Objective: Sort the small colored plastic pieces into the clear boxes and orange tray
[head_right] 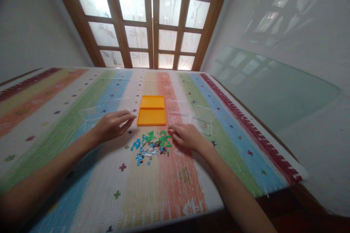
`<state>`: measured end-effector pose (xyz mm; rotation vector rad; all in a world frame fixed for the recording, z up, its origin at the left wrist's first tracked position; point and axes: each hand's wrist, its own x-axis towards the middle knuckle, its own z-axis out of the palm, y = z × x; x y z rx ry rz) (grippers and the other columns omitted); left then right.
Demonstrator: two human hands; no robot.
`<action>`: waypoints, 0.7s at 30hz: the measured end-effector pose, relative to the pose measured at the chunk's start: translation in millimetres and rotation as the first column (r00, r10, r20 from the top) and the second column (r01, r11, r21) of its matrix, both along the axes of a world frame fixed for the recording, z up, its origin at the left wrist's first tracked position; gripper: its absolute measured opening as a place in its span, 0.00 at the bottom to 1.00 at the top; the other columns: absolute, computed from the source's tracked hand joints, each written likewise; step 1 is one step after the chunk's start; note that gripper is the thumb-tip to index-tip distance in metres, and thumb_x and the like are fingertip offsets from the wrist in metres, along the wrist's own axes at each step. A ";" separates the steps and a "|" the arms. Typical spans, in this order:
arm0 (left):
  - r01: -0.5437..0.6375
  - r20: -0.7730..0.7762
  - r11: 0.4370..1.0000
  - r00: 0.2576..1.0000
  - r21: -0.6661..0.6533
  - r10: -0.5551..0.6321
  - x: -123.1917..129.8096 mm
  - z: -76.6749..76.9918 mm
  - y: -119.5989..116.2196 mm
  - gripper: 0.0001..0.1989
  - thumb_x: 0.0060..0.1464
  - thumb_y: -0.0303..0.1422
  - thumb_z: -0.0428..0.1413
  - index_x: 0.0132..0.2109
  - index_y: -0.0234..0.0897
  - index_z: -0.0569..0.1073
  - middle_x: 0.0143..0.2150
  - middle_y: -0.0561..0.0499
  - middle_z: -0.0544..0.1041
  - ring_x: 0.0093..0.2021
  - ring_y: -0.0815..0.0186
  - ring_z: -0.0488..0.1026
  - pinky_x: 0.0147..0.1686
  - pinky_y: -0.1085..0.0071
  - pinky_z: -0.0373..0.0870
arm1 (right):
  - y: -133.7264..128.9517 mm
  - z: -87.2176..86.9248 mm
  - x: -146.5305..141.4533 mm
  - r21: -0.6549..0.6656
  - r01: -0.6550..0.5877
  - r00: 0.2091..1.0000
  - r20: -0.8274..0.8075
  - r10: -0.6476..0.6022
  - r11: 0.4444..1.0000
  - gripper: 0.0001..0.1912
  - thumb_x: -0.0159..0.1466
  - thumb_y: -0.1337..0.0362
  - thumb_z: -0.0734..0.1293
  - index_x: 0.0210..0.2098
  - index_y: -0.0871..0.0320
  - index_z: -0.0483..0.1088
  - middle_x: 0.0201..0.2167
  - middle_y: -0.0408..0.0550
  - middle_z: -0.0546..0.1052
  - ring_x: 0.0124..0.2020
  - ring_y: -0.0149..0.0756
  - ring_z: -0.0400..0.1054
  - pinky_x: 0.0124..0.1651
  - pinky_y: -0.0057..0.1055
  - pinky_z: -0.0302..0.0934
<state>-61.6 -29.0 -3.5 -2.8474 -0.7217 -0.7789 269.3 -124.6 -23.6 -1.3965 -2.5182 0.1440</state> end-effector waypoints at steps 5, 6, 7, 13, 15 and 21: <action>0.114 0.080 0.985 0.989 0.131 -0.125 -3.8 -21.8 -33.3 0.10 0.68 0.28 0.49 0.42 0.35 0.75 0.28 0.52 0.76 0.25 0.69 0.71 0.26 0.74 0.69 | 2.8 -7.8 -7.2 -0.088 -0.043 0.999 -0.021 0.041 0.995 0.13 0.71 0.67 0.60 0.51 0.56 0.72 0.46 0.54 0.82 0.42 0.40 0.76 0.44 0.34 0.65; 0.109 0.078 0.989 0.990 0.098 -0.117 -5.3 -27.4 -38.8 0.09 0.69 0.29 0.50 0.43 0.35 0.75 0.28 0.52 0.76 0.25 0.69 0.71 0.26 0.74 0.69 | 3.5 -9.1 -8.5 -0.100 -0.047 0.998 -0.042 0.043 0.994 0.13 0.71 0.67 0.60 0.51 0.57 0.72 0.46 0.54 0.81 0.44 0.40 0.76 0.46 0.35 0.66; 0.108 0.089 0.992 0.989 0.072 -0.114 -6.8 -32.7 -43.4 0.09 0.69 0.29 0.50 0.45 0.34 0.75 0.29 0.51 0.77 0.25 0.69 0.72 0.26 0.74 0.69 | 4.4 -10.2 -9.4 -0.112 -0.050 0.997 -0.065 0.043 0.992 0.14 0.71 0.67 0.59 0.52 0.57 0.72 0.48 0.55 0.81 0.45 0.41 0.76 0.48 0.36 0.67; 0.122 0.149 0.988 0.983 -0.094 -0.107 -7.9 -47.7 -53.3 0.15 0.71 0.30 0.47 0.58 0.33 0.71 0.34 0.48 0.81 0.27 0.68 0.76 0.27 0.73 0.73 | 12.8 -10.9 -7.9 -0.177 -0.103 0.989 -0.124 0.082 0.979 0.21 0.69 0.70 0.59 0.60 0.58 0.69 0.55 0.57 0.79 0.53 0.42 0.75 0.57 0.42 0.67; 0.124 0.140 0.987 0.984 -0.105 -0.109 -6.2 -47.3 -53.0 0.15 0.71 0.30 0.47 0.58 0.34 0.72 0.33 0.49 0.81 0.26 0.69 0.76 0.27 0.73 0.73 | 16.0 -9.2 -6.4 -0.198 -0.134 0.987 -0.118 0.112 0.971 0.22 0.69 0.70 0.59 0.60 0.58 0.69 0.56 0.58 0.79 0.55 0.42 0.75 0.59 0.43 0.67; 0.140 0.119 0.984 0.985 -0.110 -0.127 -5.9 -45.0 -53.6 0.14 0.71 0.31 0.46 0.57 0.36 0.72 0.33 0.49 0.80 0.28 0.68 0.77 0.28 0.72 0.74 | 21.8 -5.0 -6.9 -0.210 -0.147 0.978 -0.174 0.111 0.967 0.22 0.68 0.71 0.59 0.58 0.57 0.73 0.54 0.55 0.80 0.52 0.41 0.76 0.57 0.42 0.68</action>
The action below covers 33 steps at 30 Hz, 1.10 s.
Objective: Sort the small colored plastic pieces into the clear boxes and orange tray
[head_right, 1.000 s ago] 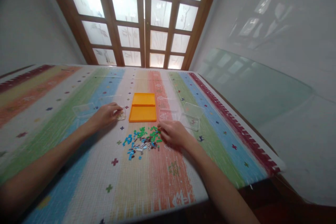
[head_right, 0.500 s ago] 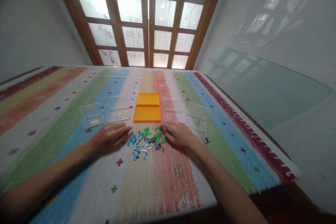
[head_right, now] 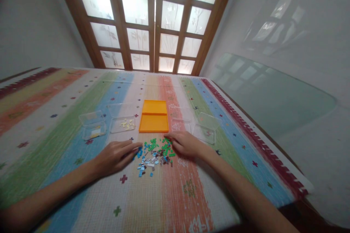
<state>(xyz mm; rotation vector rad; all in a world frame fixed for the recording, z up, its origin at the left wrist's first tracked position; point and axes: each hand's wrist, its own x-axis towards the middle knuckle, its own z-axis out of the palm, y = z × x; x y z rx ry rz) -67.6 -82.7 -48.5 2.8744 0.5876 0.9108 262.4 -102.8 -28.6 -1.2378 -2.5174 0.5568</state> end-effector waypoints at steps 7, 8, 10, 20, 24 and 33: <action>-0.031 -0.009 0.995 1.000 -0.098 0.030 -1.6 -2.1 -0.4 0.17 0.72 0.33 0.47 0.63 0.35 0.66 0.38 0.48 0.82 0.28 0.68 0.78 0.31 0.71 0.76 | -6.7 -1.0 2.2 -0.049 0.013 0.992 -0.122 -0.019 0.999 0.23 0.59 0.71 0.63 0.53 0.59 0.76 0.43 0.51 0.83 0.39 0.37 0.76 0.44 0.34 0.68; -0.033 -0.010 0.994 0.999 -0.102 0.032 -1.9 -2.1 -0.4 0.17 0.72 0.33 0.47 0.63 0.35 0.66 0.38 0.48 0.83 0.29 0.68 0.78 0.32 0.70 0.76 | -8.5 -1.8 2.5 -0.047 0.030 0.991 -0.128 -0.036 0.998 0.23 0.58 0.71 0.63 0.52 0.59 0.76 0.39 0.50 0.82 0.35 0.36 0.74 0.41 0.32 0.66; -0.029 -0.010 0.994 1.000 -0.102 0.028 -2.4 -1.7 -0.3 0.16 0.71 0.32 0.47 0.62 0.35 0.67 0.39 0.48 0.83 0.30 0.67 0.79 0.32 0.71 0.76 | -11.9 -3.2 2.3 -0.036 0.066 0.989 -0.129 -0.070 0.997 0.20 0.59 0.71 0.63 0.50 0.59 0.76 0.34 0.47 0.80 0.30 0.33 0.70 0.37 0.30 0.63; -0.041 -0.055 0.998 0.998 0.049 0.044 -2.5 -3.5 -6.8 0.18 0.73 0.32 0.44 0.65 0.32 0.63 0.37 0.47 0.82 0.29 0.66 0.79 0.29 0.70 0.77 | -20.0 -12.9 -5.7 0.136 0.137 0.985 -0.126 -0.120 0.981 0.18 0.61 0.71 0.63 0.49 0.58 0.75 0.37 0.49 0.77 0.34 0.34 0.67 0.38 0.31 0.60; -0.042 -0.065 0.998 0.997 0.047 0.045 -3.3 -3.0 -7.9 0.18 0.72 0.31 0.44 0.65 0.33 0.63 0.37 0.47 0.82 0.30 0.66 0.79 0.30 0.71 0.76 | -21.4 -19.4 -9.3 0.237 0.144 0.987 -0.103 -0.122 0.961 0.22 0.64 0.70 0.62 0.56 0.55 0.74 0.38 0.49 0.75 0.33 0.33 0.66 0.37 0.30 0.59; -0.022 -0.068 0.999 0.997 0.042 0.025 -2.8 1.3 -5.2 0.14 0.71 0.30 0.45 0.57 0.34 0.69 0.35 0.49 0.79 0.28 0.67 0.76 0.28 0.72 0.73 | -22.8 -5.4 -11.5 0.106 0.190 0.982 -0.031 -0.187 0.976 0.15 0.68 0.68 0.63 0.50 0.56 0.76 0.42 0.51 0.75 0.39 0.36 0.70 0.43 0.33 0.63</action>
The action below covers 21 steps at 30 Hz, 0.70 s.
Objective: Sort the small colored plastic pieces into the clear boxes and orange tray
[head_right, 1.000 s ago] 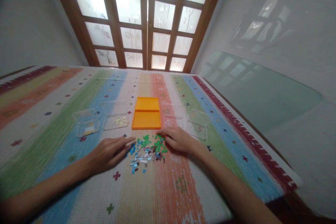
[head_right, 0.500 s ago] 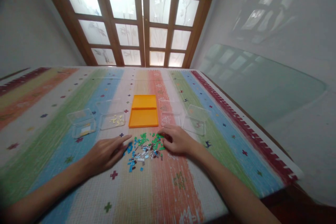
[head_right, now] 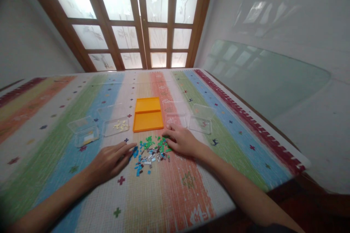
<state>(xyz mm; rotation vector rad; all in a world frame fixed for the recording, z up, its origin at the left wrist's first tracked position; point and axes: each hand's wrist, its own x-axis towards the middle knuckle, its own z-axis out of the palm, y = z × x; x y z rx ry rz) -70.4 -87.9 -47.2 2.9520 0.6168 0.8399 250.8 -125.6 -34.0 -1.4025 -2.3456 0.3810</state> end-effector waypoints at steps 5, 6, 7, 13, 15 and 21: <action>0.002 -0.015 1.000 1.000 -0.002 -0.002 0.9 2.1 0.8 0.14 0.72 0.31 0.45 0.56 0.33 0.70 0.35 0.48 0.78 0.28 0.67 0.75 0.28 0.72 0.73 | -1.0 6.3 6.4 -0.066 -0.018 1.000 0.006 0.018 0.998 0.12 0.70 0.65 0.65 0.51 0.55 0.76 0.44 0.52 0.76 0.41 0.37 0.71 0.44 0.33 0.65; 0.001 -0.017 1.000 1.000 -0.001 -0.001 1.0 2.1 1.0 0.14 0.72 0.31 0.44 0.56 0.33 0.70 0.35 0.48 0.78 0.28 0.67 0.75 0.28 0.72 0.73 | -0.9 7.1 8.1 -0.080 -0.025 1.000 0.013 0.026 0.996 0.13 0.70 0.65 0.65 0.51 0.55 0.77 0.45 0.53 0.76 0.41 0.37 0.71 0.45 0.34 0.65; 0.000 -0.018 1.000 1.000 0.000 0.000 1.1 2.0 1.1 0.14 0.72 0.32 0.44 0.56 0.34 0.70 0.35 0.48 0.78 0.28 0.67 0.75 0.28 0.72 0.73 | -0.6 7.7 9.7 -0.093 -0.032 0.999 0.020 0.034 0.995 0.13 0.70 0.64 0.65 0.51 0.55 0.77 0.46 0.53 0.76 0.42 0.38 0.72 0.45 0.34 0.65; -0.004 -0.034 1.000 0.999 -0.020 0.003 1.6 2.4 1.5 0.14 0.72 0.32 0.44 0.51 0.34 0.73 0.35 0.49 0.77 0.29 0.67 0.75 0.28 0.71 0.73 | 1.4 9.0 13.8 -0.099 -0.017 0.999 0.040 0.021 0.995 0.11 0.71 0.63 0.67 0.50 0.54 0.79 0.42 0.52 0.78 0.39 0.36 0.72 0.43 0.33 0.65; -0.006 -0.033 0.999 0.999 -0.040 0.005 1.5 3.1 1.5 0.13 0.72 0.32 0.45 0.50 0.35 0.73 0.35 0.49 0.77 0.29 0.67 0.75 0.29 0.71 0.73 | 1.0 10.7 12.7 -0.101 0.012 0.999 0.046 -0.007 0.995 0.10 0.70 0.63 0.68 0.48 0.55 0.80 0.39 0.50 0.78 0.36 0.35 0.71 0.41 0.32 0.63; -0.007 -0.035 0.998 0.999 -0.070 0.005 1.7 4.1 1.7 0.13 0.71 0.33 0.45 0.51 0.35 0.74 0.35 0.49 0.77 0.29 0.68 0.75 0.28 0.72 0.73 | -1.0 13.8 9.2 -0.114 0.071 0.997 0.017 -0.069 0.991 0.05 0.67 0.66 0.70 0.40 0.57 0.80 0.35 0.49 0.78 0.34 0.35 0.71 0.38 0.31 0.61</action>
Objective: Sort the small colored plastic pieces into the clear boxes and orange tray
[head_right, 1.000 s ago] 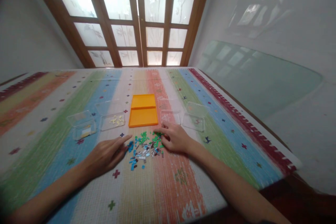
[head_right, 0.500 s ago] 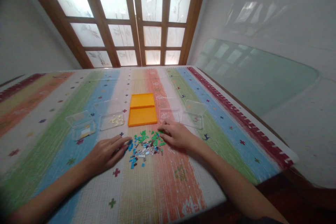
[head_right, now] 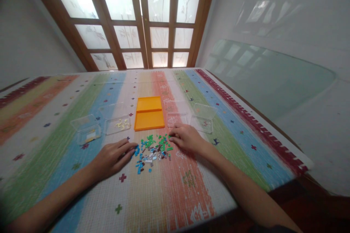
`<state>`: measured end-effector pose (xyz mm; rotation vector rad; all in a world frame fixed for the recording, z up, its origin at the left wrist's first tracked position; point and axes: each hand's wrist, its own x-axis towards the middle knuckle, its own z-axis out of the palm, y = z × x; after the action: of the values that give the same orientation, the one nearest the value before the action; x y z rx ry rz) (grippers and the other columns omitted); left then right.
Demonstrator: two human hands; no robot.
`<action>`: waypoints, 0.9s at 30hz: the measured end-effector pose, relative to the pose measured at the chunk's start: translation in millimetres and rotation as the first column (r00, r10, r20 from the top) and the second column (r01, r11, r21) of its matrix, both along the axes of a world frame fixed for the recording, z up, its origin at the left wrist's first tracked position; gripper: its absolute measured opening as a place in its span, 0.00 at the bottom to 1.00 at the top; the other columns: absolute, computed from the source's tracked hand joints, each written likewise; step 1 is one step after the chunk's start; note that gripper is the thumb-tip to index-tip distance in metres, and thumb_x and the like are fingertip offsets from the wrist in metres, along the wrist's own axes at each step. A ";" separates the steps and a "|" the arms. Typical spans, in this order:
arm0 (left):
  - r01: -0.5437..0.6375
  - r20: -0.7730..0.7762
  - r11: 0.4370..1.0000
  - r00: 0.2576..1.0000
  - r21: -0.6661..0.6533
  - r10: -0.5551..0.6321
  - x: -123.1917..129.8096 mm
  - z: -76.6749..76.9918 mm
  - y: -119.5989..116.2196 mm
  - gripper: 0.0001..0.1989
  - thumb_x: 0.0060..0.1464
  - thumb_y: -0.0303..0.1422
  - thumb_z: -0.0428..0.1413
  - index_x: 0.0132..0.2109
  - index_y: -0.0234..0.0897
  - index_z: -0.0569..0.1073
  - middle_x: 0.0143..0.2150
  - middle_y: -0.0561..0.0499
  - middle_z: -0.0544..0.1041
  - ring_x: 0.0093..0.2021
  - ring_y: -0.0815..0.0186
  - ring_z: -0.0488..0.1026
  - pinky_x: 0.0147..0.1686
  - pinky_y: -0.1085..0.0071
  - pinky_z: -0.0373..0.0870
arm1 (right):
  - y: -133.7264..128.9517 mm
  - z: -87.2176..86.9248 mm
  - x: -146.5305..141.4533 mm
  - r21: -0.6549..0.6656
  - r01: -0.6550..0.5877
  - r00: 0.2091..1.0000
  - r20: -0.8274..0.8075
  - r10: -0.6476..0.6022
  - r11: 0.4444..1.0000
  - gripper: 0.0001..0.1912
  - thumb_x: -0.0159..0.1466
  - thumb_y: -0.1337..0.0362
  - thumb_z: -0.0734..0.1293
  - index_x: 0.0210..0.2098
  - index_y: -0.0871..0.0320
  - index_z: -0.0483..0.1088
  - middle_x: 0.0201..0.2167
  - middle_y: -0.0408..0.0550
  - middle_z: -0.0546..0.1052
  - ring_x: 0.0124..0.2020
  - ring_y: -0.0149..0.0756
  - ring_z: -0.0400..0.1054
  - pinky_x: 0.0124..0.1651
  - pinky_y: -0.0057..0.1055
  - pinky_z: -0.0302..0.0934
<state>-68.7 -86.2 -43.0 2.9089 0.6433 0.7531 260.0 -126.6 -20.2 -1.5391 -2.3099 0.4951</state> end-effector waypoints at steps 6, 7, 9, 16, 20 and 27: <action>-0.009 -0.003 1.000 1.000 -0.016 0.009 -1.0 -3.0 0.6 0.13 0.71 0.32 0.46 0.51 0.36 0.74 0.35 0.49 0.77 0.30 0.67 0.75 0.29 0.71 0.73 | -0.6 -2.0 0.8 0.018 0.003 1.000 -0.030 -0.002 1.000 0.04 0.68 0.67 0.69 0.38 0.57 0.78 0.34 0.48 0.78 0.33 0.33 0.70 0.37 0.30 0.59; -0.010 -0.009 1.000 1.000 -0.014 0.010 -1.3 -3.4 0.6 0.13 0.71 0.32 0.46 0.51 0.35 0.74 0.35 0.49 0.77 0.30 0.67 0.75 0.29 0.71 0.74 | -0.8 -1.9 1.0 0.020 0.004 1.000 -0.029 -0.003 1.000 0.04 0.68 0.67 0.69 0.38 0.57 0.78 0.34 0.48 0.78 0.33 0.33 0.70 0.36 0.30 0.59; -0.012 -0.016 1.000 1.000 -0.003 0.011 -1.5 -3.7 0.6 0.13 0.71 0.32 0.45 0.51 0.35 0.74 0.35 0.48 0.77 0.29 0.66 0.75 0.29 0.71 0.73 | -1.3 -1.8 1.1 0.027 0.000 1.000 -0.024 0.001 1.000 0.04 0.68 0.66 0.68 0.38 0.57 0.77 0.34 0.48 0.78 0.32 0.33 0.70 0.36 0.30 0.59; -0.011 -0.003 1.000 1.000 -0.027 0.010 -0.1 -1.5 0.0 0.13 0.71 0.32 0.46 0.50 0.35 0.74 0.35 0.49 0.77 0.29 0.67 0.75 0.29 0.71 0.73 | -1.9 -2.5 0.8 0.044 -0.010 1.000 0.002 0.010 0.999 0.04 0.69 0.66 0.68 0.38 0.57 0.77 0.36 0.49 0.78 0.36 0.35 0.72 0.38 0.31 0.61; -0.011 0.003 0.999 1.000 -0.041 0.011 -0.3 -0.9 -0.1 0.13 0.70 0.32 0.46 0.50 0.36 0.74 0.35 0.49 0.77 0.29 0.67 0.74 0.29 0.71 0.74 | -2.1 -0.6 0.7 0.043 -0.017 1.000 0.021 0.016 0.999 0.05 0.69 0.66 0.67 0.39 0.56 0.77 0.36 0.50 0.79 0.36 0.36 0.72 0.38 0.32 0.60; -0.011 0.004 1.000 1.000 -0.014 0.011 -0.2 -1.2 0.0 0.13 0.72 0.33 0.46 0.50 0.35 0.74 0.34 0.49 0.77 0.29 0.67 0.75 0.29 0.71 0.73 | -3.9 1.9 -0.5 0.048 -0.011 0.995 0.097 0.006 0.999 0.06 0.66 0.65 0.67 0.40 0.56 0.77 0.36 0.49 0.78 0.33 0.35 0.70 0.35 0.32 0.57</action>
<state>-68.9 -86.2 -44.2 2.8934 0.6622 0.7521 259.6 -130.5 -18.3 -1.5634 -2.3837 0.3707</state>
